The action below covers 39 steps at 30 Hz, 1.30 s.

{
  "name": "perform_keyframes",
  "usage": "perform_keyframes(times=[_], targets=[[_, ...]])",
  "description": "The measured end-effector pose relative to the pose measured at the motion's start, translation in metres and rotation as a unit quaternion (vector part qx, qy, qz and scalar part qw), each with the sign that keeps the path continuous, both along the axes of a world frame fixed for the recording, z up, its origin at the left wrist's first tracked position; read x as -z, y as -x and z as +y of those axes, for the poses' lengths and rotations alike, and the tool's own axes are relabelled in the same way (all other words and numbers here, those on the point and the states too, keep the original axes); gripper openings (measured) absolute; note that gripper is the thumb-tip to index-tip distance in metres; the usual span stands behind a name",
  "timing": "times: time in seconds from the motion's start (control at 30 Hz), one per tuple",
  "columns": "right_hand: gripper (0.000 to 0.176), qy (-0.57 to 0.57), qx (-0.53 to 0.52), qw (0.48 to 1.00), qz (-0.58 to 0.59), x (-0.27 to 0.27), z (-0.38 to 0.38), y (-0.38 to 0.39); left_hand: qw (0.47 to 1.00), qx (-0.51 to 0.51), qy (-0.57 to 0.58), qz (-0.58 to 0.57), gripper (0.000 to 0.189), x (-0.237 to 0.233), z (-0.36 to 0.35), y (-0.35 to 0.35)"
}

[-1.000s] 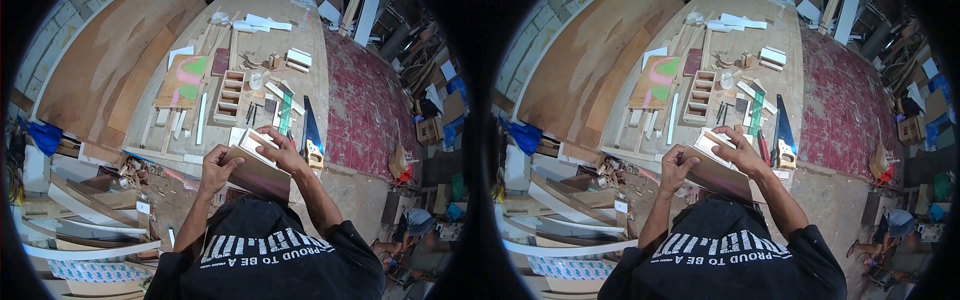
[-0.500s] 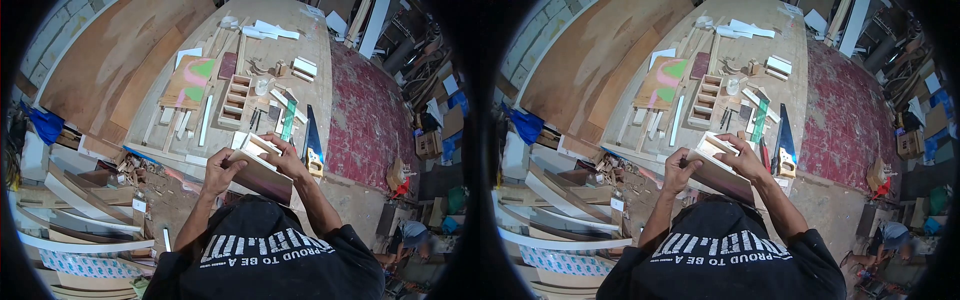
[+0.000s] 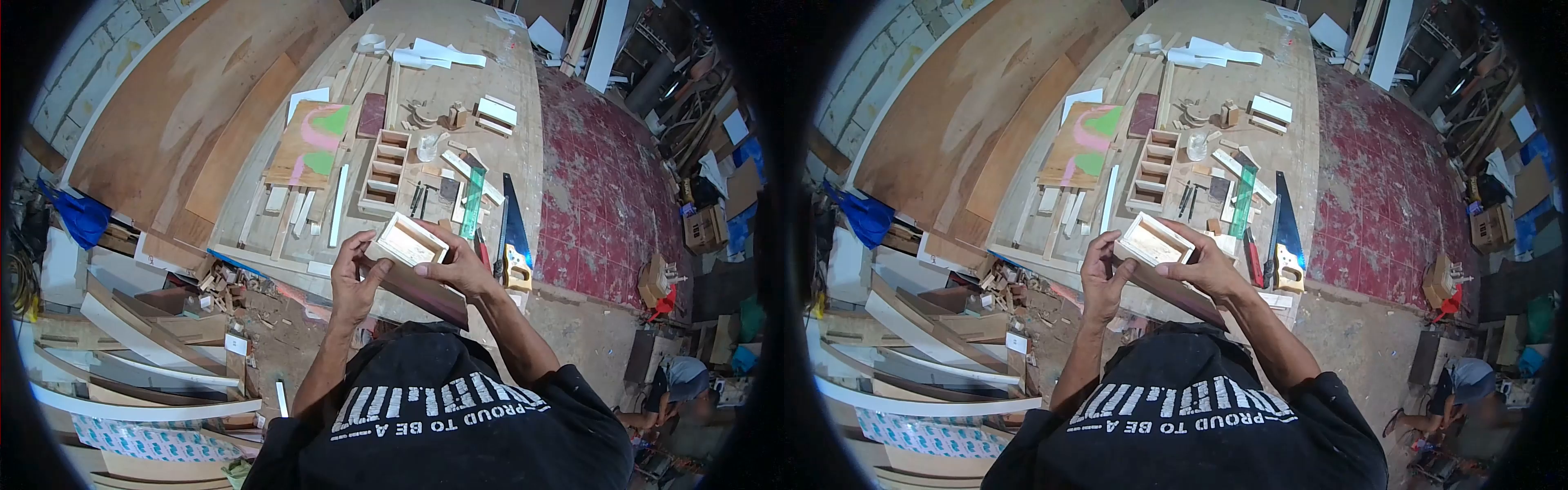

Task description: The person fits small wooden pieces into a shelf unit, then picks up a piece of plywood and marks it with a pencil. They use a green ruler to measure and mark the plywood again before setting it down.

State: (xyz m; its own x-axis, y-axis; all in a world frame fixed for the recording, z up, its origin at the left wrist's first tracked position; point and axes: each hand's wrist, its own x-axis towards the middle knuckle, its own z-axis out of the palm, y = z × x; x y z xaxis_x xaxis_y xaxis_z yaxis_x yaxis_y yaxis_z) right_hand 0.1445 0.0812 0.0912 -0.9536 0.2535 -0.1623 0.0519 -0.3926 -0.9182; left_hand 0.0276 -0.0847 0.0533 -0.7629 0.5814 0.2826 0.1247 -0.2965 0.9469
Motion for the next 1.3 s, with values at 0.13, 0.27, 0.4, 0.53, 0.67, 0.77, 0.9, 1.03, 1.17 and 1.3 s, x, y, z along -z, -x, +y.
perform_keyframes(times=[0.13, 0.27, 0.4, 0.53, 0.67, 0.77, 0.9, 1.03, 1.17, 1.3], targets=[[0.081, -0.011, 0.009, 1.000, 0.007, 0.001, -0.004, 0.002, 1.000, 0.014, 0.025, -0.013, 0.042, -0.001, -0.006, 0.000], [0.078, 0.001, 0.014, 1.000, 0.011, 0.005, -0.005, 0.003, 0.999, 0.007, 0.030, -0.019, 0.047, -0.002, -0.006, -0.002], [0.075, -0.006, 0.020, 1.000, 0.005, 0.007, -0.007, 0.002, 0.999, 0.005, 0.032, -0.005, 0.049, -0.001, -0.006, -0.001], [0.075, 0.009, 0.020, 1.000, 0.008, 0.017, -0.004, 0.001, 0.999, 0.001, 0.043, 0.000, 0.050, -0.006, -0.005, -0.004], [0.074, 0.016, 0.028, 0.999, -0.033, 0.015, -0.002, 0.000, 0.998, 0.015, 0.067, -0.009, 0.052, -0.010, -0.004, -0.005], [0.074, 0.013, 0.032, 0.997, -0.064, 0.014, 0.002, -0.001, 0.996, 0.023, 0.083, -0.008, 0.054, -0.013, -0.001, -0.006], [0.077, 0.032, 0.032, 0.995, -0.086, 0.021, 0.009, 0.000, 0.997, -0.003, 0.073, 0.024, 0.049, -0.012, 0.008, -0.007], [0.079, 0.022, 0.026, 0.996, -0.086, 0.016, 0.012, -0.001, 0.996, -0.004, 0.081, 0.022, 0.048, -0.019, 0.010, -0.009], [0.078, -0.001, 0.034, 0.996, -0.081, 0.019, 0.014, -0.003, 0.997, 0.014, 0.071, 0.011, 0.048, -0.018, 0.011, -0.008], [0.077, 0.003, 0.036, 0.997, -0.066, 0.031, 0.018, -0.007, 0.998, 0.033, 0.059, -0.011, 0.048, -0.012, 0.012, -0.009]])
